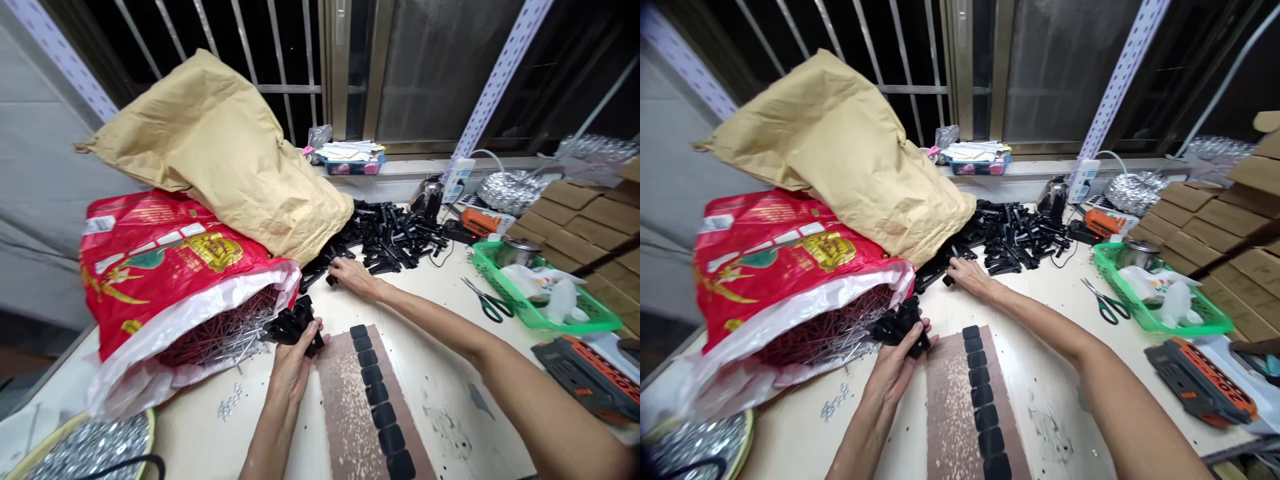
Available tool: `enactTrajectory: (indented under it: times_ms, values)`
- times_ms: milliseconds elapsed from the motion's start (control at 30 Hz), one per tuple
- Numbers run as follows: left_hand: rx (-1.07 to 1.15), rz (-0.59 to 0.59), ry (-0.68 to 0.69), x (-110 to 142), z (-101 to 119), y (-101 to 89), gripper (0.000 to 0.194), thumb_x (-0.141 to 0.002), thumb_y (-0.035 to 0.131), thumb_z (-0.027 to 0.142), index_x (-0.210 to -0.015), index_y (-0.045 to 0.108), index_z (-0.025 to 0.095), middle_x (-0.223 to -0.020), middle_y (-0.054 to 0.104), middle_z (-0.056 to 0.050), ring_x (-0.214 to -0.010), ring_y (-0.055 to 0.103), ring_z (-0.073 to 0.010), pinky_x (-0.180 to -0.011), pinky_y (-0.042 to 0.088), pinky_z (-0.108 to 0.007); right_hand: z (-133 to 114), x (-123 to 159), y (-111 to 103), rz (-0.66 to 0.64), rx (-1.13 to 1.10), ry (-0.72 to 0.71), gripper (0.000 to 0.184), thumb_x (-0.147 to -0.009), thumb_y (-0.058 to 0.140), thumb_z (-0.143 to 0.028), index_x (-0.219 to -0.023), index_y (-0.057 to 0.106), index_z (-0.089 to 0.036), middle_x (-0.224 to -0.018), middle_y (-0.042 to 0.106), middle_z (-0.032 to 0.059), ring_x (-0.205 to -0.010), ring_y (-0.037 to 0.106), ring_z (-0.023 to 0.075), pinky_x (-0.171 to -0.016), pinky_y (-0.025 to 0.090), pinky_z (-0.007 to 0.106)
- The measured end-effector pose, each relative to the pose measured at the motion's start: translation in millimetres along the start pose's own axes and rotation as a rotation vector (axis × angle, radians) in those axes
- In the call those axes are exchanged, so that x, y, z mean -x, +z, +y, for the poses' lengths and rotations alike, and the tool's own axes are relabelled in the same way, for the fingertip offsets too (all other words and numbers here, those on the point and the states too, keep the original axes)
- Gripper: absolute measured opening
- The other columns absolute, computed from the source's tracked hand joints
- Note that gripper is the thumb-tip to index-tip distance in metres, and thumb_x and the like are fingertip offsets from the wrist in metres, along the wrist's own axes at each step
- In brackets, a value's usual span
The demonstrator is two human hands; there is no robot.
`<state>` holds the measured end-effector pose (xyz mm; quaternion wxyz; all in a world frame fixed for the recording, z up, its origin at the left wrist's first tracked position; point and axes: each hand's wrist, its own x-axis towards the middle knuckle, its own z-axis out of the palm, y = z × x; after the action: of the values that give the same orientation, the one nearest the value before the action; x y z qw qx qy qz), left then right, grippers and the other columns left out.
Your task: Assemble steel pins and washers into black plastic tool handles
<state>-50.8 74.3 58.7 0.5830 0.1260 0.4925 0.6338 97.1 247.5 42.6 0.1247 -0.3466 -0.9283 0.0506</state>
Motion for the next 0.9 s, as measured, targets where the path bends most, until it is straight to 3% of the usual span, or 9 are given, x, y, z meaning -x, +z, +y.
enactTrajectory:
  times_ms: [67,133,233,300,433,533,633,733,900]
  values:
    - [-0.038,0.082,0.139,6,-4,-4.1,0.049,-0.055,0.083,0.022,-0.101,0.065,0.016,-0.096,0.070,-0.007,-0.086,0.065,-0.0196,-0.077,0.054,-0.035,-21,15,-5,0.133,-0.221,0.024,0.020,-0.084,0.049,-0.016,-0.102,0.059,-0.017,-0.105,0.057,0.0089,-0.093,0.053,0.0190,-0.079,0.043,0.031]
    - [-0.121,0.167,0.280,13,-9,-7.0,0.048,-0.059,0.081,0.028,-0.103,0.065,0.017,-0.100,0.070,-0.007,-0.093,0.064,-0.0208,-0.083,0.051,-0.034,-52,34,-9,0.180,-0.549,0.165,0.016,-0.083,0.052,-0.025,-0.093,0.059,-0.015,-0.083,0.058,0.0036,-0.075,0.054,0.0150,-0.067,0.043,0.026]
    - [-0.266,0.135,0.319,26,-15,-13.9,0.044,-0.064,0.077,0.033,-0.103,0.067,0.016,-0.101,0.071,-0.007,-0.098,0.064,-0.0222,-0.088,0.047,-0.033,-103,62,-18,0.018,-0.999,0.337,0.018,-0.082,0.051,-0.031,-0.085,0.057,-0.014,-0.069,0.055,-0.0008,-0.062,0.052,0.0118,-0.056,0.040,0.022]
    - [-0.324,0.043,0.264,37,-14,-23.8,0.045,-0.060,0.079,0.031,-0.100,0.069,0.015,-0.101,0.071,-0.008,-0.097,0.064,-0.0235,-0.087,0.048,-0.033,-129,75,-25,-0.057,-1.095,0.345,0.014,-0.080,0.051,-0.027,-0.078,0.055,-0.014,-0.067,0.053,-0.0018,-0.061,0.050,0.0105,-0.055,0.038,0.021]
    - [-0.276,-0.043,0.172,61,-12,-56.1,0.045,-0.055,0.082,0.027,-0.097,0.070,0.014,-0.098,0.072,-0.010,-0.091,0.066,-0.0236,-0.084,0.050,-0.034,-154,78,-33,-0.211,-1.032,0.117,0.011,-0.078,0.048,-0.018,-0.070,0.054,-0.015,-0.069,0.054,-0.0018,-0.064,0.050,0.0104,-0.057,0.038,0.021]
    - [-0.234,0.052,0.186,77,-14,-84.6,0.047,-0.054,0.083,0.027,-0.096,0.070,0.014,-0.095,0.072,-0.010,-0.088,0.066,-0.0237,-0.083,0.050,-0.035,-163,63,-24,-0.324,-1.000,-0.026,0.015,-0.080,0.047,-0.016,-0.073,0.059,-0.016,-0.068,0.058,-0.0012,-0.064,0.054,0.0112,-0.058,0.041,0.021]
    - [-0.242,0.276,0.207,94,-19,-114.5,0.045,-0.050,0.084,0.025,-0.092,0.070,0.016,-0.093,0.072,-0.009,-0.092,0.065,-0.0249,-0.085,0.049,-0.036,-179,45,-8,-0.173,-0.838,-0.005,0.012,-0.079,0.051,-0.013,-0.078,0.062,-0.015,-0.067,0.060,-0.0012,-0.062,0.056,0.0108,-0.058,0.040,0.020]
    - [-0.248,0.397,0.242,112,-27,-144.8,0.040,-0.050,0.084,0.022,-0.088,0.071,0.018,-0.091,0.072,-0.008,-0.098,0.064,-0.0264,-0.089,0.047,-0.038,-202,31,6,-0.097,-0.619,-0.012,0.014,-0.084,0.051,-0.017,-0.074,0.061,-0.015,-0.068,0.062,0.0013,-0.063,0.057,0.0117,-0.061,0.040,0.022]
    - [-0.193,0.496,0.261,127,-38,-171.9,0.035,-0.053,0.082,0.023,-0.086,0.070,0.019,-0.084,0.072,-0.007,-0.098,0.063,-0.0272,-0.090,0.046,-0.042,-230,2,18,-0.044,-0.263,0.273,0.017,-0.091,0.048,-0.028,-0.101,0.054,-0.017,-0.099,0.064,0.0122,-0.085,0.061,0.0210,-0.071,0.042,0.029]
